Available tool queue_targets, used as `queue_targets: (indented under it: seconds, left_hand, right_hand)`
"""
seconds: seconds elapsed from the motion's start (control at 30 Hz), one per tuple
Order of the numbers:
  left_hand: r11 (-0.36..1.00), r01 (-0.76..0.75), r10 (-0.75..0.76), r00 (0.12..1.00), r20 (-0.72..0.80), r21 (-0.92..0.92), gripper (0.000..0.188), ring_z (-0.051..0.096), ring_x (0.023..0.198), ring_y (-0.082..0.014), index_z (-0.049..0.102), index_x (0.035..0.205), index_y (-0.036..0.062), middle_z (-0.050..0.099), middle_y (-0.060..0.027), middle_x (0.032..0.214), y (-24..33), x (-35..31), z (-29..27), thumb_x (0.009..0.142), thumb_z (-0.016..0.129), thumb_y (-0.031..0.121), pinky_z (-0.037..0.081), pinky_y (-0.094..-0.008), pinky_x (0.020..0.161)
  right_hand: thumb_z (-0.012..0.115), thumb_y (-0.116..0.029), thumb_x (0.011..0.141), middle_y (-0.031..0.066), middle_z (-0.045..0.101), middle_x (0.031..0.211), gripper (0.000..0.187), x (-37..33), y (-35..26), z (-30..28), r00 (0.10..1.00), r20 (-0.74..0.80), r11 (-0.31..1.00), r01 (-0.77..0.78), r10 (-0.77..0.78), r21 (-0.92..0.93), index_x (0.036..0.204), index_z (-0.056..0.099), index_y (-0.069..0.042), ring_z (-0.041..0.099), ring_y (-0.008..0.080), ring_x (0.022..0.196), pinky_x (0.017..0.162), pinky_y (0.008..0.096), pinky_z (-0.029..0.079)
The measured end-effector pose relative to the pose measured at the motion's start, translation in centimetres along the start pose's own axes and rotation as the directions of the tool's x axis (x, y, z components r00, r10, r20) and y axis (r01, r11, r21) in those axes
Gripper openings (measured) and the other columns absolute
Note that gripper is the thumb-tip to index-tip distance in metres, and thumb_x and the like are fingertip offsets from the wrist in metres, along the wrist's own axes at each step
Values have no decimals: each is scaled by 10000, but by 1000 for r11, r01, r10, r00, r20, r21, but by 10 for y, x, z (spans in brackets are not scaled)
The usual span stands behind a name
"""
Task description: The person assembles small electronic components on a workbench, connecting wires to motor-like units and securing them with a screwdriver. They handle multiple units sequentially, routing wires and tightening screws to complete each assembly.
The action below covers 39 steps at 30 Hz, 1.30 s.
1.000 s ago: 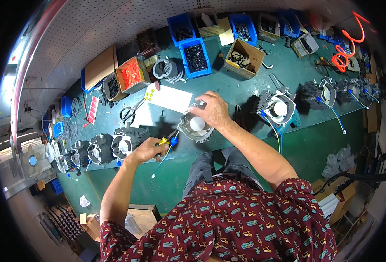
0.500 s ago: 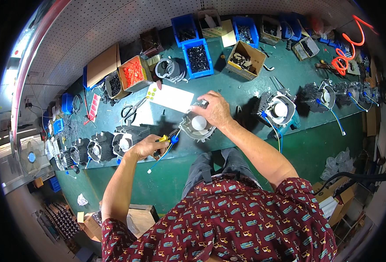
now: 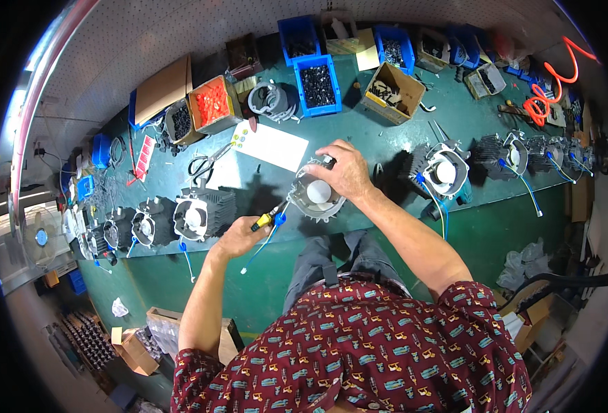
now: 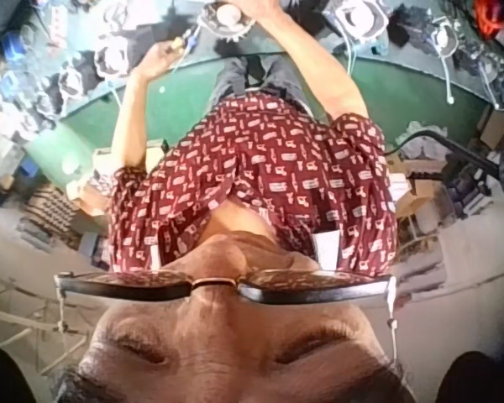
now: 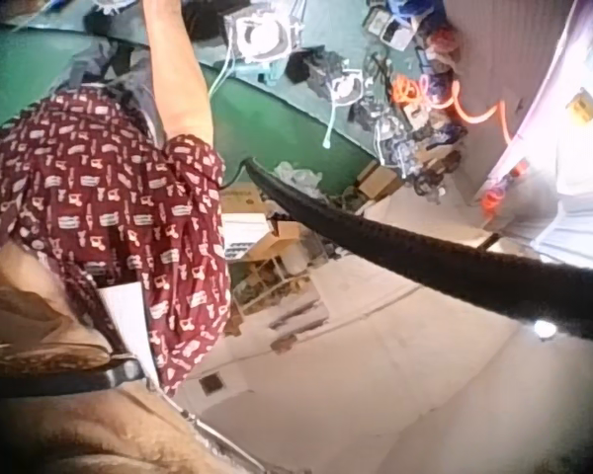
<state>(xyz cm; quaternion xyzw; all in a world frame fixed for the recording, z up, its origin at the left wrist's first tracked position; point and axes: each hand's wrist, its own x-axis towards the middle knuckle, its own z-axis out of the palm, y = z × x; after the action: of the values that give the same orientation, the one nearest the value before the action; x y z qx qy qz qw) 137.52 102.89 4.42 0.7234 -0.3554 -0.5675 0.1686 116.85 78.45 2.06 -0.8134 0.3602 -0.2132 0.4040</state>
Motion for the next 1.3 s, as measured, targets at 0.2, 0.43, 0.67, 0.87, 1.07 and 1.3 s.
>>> queue_targets:
  seconds: [0.2, 0.43, 0.67, 0.87, 1.07, 1.3]
  left_hand:
    - [950, -155, 217, 952, -216, 273, 299, 648, 911, -418, 662, 1061, -69, 667, -238, 993, -23, -12, 14, 934, 726, 195, 506, -448, 796]
    - [977, -67, 122, 955, -272, 204, 243, 646, 955, -424, 664, 1057, -55, 662, -230, 1013, -22, -22, 25, 937, 712, 150, 507, -451, 839]
    - [920, -228, 320, 906, -277, 319, 264, 622, 1132, -399, 688, 1146, -26, 652, -219, 1217, -25, -28, 30, 915, 706, 102, 495, -456, 993]
    - [904, -185, 307, 908, -286, 386, 282, 589, 1167, -403, 687, 1148, -32, 626, -207, 1267, -5, -25, 21, 893, 712, 87, 480, -468, 1026]
    - [865, -164, 340, 887, -312, 475, 295, 569, 1172, -398, 679, 1136, -58, 595, -210, 1274, 4, -18, 18, 886, 726, 91, 477, -466, 1024]
    - [844, -135, 378, 837, -396, 519, 250, 579, 1135, -406, 714, 1051, -56, 598, -212, 1288, 2, -11, 28, 853, 758, 90, 491, -473, 998]
  right_hand:
    - [924, -307, 720, 119, 710, 1008, 405, -19, -2, -3, 992, -55, 993, 119, -117, 25, 969, 767, -29, 678, 311, 970, 860, 404, 558]
    - [935, -294, 704, 116, 711, 1014, 416, -26, -8, -2, 988, -50, 990, 143, -143, -9, 975, 766, -26, 677, 305, 980, 867, 402, 560]
    - [929, -288, 717, 113, 713, 1003, 402, -20, -9, 0, 987, -26, 988, 157, -157, -4, 972, 765, -25, 679, 306, 974, 856, 397, 562]
    - [914, -304, 740, 122, 716, 1007, 396, -7, 0, 2, 994, 1, 994, 106, -106, -4, 983, 768, -27, 692, 306, 934, 834, 389, 562]
    - [867, -427, 770, 108, 698, 1027, 442, 3, 4, 4, 999, 51, 1000, 18, -18, 8, 1002, 769, -64, 673, 319, 1002, 862, 422, 550]
    - [841, -478, 774, 106, 686, 1031, 462, 8, 3, 1, 998, 63, 1000, -19, 20, -15, 997, 765, -80, 662, 333, 1016, 867, 444, 544]
